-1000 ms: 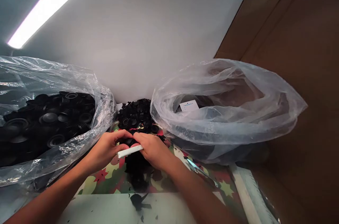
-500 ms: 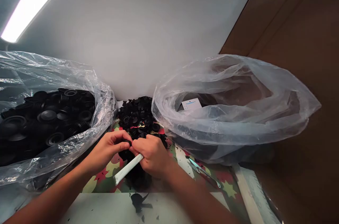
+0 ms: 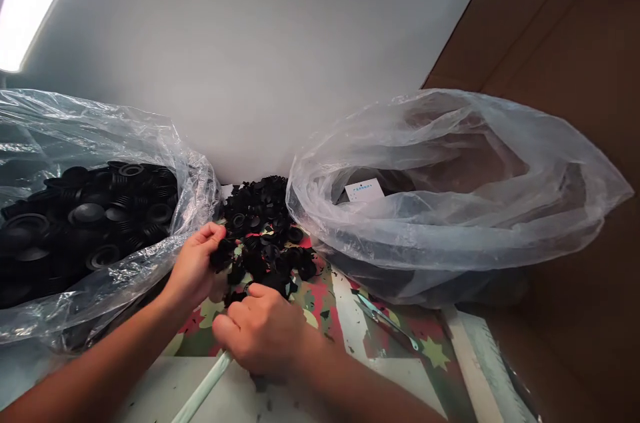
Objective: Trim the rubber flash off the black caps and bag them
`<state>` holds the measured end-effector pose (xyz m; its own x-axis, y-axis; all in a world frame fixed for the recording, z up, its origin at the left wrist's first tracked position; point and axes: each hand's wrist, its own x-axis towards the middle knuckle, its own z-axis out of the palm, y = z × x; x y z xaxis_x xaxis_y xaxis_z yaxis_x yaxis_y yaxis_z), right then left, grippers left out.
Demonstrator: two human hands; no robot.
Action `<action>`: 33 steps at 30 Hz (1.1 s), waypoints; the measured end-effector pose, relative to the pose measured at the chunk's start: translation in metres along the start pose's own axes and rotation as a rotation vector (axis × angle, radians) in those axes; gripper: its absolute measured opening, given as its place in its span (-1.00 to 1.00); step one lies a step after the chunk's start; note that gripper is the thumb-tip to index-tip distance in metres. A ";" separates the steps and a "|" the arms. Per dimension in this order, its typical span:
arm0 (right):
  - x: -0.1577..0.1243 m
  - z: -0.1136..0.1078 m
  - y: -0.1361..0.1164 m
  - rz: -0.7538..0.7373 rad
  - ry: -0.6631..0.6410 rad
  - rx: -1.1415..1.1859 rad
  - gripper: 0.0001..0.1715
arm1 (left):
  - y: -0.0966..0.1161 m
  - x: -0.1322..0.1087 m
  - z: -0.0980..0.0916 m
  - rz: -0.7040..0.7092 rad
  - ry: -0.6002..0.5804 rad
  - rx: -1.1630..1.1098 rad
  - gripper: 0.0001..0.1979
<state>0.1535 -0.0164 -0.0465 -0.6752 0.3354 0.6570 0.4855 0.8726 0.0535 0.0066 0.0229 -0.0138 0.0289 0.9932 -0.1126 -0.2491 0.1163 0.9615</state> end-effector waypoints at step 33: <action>0.001 -0.013 0.027 0.938 0.188 0.813 -0.55 | 0.009 -0.003 -0.021 0.242 -0.345 0.422 -0.60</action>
<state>0.1734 0.0031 -0.0351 -0.1339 0.9471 0.2917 0.2079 0.3146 -0.9262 -0.0160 0.0207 -0.0095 0.3499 0.9259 0.1422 0.1167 -0.1937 0.9741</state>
